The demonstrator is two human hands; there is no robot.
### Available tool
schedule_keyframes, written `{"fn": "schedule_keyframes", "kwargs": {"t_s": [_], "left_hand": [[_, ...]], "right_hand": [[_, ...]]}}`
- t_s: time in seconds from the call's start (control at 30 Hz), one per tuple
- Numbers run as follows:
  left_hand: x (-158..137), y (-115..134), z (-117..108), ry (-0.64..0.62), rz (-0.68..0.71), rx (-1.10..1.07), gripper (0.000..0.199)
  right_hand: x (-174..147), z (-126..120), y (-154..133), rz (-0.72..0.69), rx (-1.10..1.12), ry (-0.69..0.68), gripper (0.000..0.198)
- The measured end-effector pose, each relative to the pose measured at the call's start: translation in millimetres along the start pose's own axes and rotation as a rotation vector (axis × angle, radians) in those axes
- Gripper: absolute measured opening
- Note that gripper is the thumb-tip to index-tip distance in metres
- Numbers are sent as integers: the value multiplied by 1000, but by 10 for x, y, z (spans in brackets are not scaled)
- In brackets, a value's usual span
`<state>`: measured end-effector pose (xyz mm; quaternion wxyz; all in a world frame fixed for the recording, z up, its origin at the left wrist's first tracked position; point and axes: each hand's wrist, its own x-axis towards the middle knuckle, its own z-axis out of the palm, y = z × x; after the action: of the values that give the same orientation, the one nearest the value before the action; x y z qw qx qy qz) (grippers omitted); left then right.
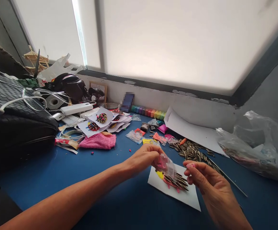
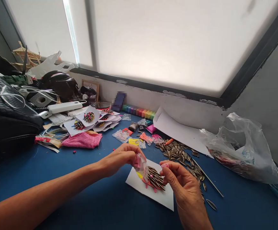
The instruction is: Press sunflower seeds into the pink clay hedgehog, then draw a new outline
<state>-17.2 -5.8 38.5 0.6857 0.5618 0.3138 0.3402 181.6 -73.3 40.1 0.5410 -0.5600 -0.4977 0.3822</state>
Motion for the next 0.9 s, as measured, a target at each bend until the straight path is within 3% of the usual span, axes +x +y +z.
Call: {"fn": "schedule_keyframes", "kwargs": {"t_s": [0.07,0.2,0.37,0.5,0.7,0.9], "left_hand": [[-39,33,6,-20,-8,14,21],[-139,96,38,-146,-6,134,48],[-182,41,100,-337,-44,231,45],[-169,-27,140,-277,-71,225,46],[-149,14,95,-253,-21,195,50],[-112,19,40,-176,-28,160,36]], "right_hand": [[-10,21,-11,-24,-7,-17,29],[-41,66,-24,-172,-65,-60,21],[-114,78,-5,-327,-248,-166,11],[-185,82,4,-431,-418,-225,12],[-184,82,-16,-346,-421,-249,21],[-155,64,-41,-220,-260,-214,20]]}}
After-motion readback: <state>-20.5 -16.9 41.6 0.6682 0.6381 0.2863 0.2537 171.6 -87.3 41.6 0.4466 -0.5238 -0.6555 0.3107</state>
